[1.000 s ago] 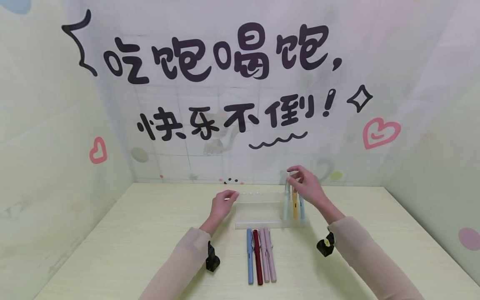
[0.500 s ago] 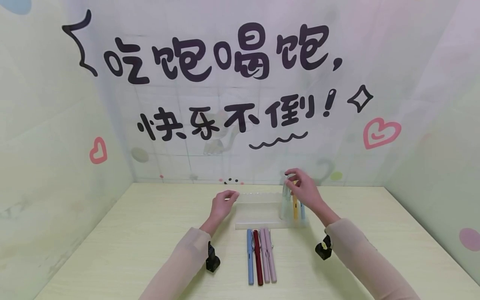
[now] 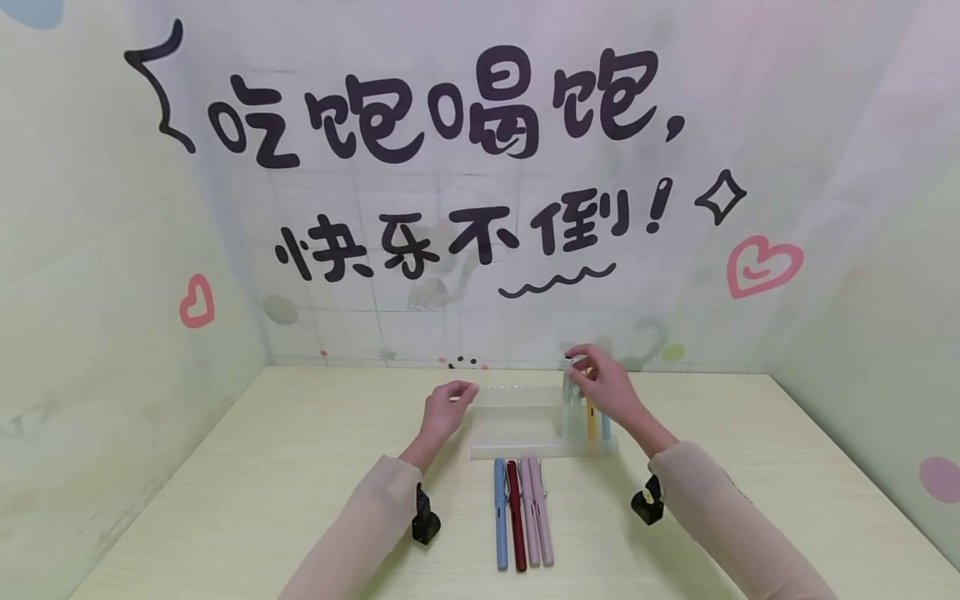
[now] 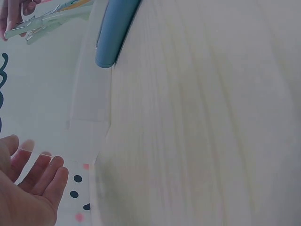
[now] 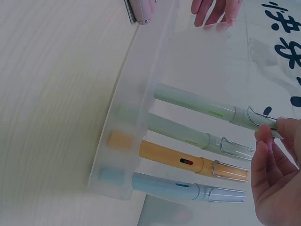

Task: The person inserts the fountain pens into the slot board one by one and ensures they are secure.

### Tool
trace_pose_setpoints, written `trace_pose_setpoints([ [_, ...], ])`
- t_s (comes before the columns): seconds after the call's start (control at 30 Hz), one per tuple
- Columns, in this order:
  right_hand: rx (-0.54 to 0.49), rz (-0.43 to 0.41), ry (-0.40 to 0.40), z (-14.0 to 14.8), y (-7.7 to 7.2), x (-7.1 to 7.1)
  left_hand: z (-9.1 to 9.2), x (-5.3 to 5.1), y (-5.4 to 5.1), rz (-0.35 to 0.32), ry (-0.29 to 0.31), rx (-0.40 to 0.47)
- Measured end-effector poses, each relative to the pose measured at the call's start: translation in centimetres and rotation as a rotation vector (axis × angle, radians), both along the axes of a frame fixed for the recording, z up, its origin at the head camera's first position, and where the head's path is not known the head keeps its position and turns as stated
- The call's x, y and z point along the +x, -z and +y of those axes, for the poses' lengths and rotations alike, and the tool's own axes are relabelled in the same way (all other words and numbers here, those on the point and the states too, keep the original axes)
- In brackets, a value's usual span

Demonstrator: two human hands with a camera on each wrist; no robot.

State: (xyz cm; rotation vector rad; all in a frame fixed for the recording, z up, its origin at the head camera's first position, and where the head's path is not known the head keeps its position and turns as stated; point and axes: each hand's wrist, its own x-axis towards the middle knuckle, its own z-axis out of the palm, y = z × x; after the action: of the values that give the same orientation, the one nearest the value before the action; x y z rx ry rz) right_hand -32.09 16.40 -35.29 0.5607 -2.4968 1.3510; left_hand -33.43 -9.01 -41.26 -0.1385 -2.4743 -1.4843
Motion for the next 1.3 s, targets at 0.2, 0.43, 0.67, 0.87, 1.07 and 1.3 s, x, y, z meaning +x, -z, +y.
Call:
trace_pose_setpoints([
  [0.2,0.008,-0.008,-0.01,0.08,0.0,-0.06,-0.06,0.19,-0.11,0.016,0.004,-0.006],
  [0.43,0.032,-0.021,-0.037,0.21,0.11,-0.19,-0.03,0.08,-0.08,0.02,0.001,-0.006],
  [0.67,0.041,-0.041,-0.049,0.26,0.11,-0.34,-0.03,0.05,-0.04,0.028,0.005,-0.004],
  [0.87,0.04,-0.056,-0.047,0.16,0.06,-0.33,-0.03,0.07,-0.05,0.03,0.006,-0.007],
  [1.07,0.087,0.024,-0.028,-0.04,-0.01,-0.36,0.01,0.05,-0.1,0.029,0.005,-0.013],
  [1.3,0.171,0.089,0.031,-0.1,0.14,-0.75,0.01,-0.1,-0.02,0.014,0.005,-0.009],
])
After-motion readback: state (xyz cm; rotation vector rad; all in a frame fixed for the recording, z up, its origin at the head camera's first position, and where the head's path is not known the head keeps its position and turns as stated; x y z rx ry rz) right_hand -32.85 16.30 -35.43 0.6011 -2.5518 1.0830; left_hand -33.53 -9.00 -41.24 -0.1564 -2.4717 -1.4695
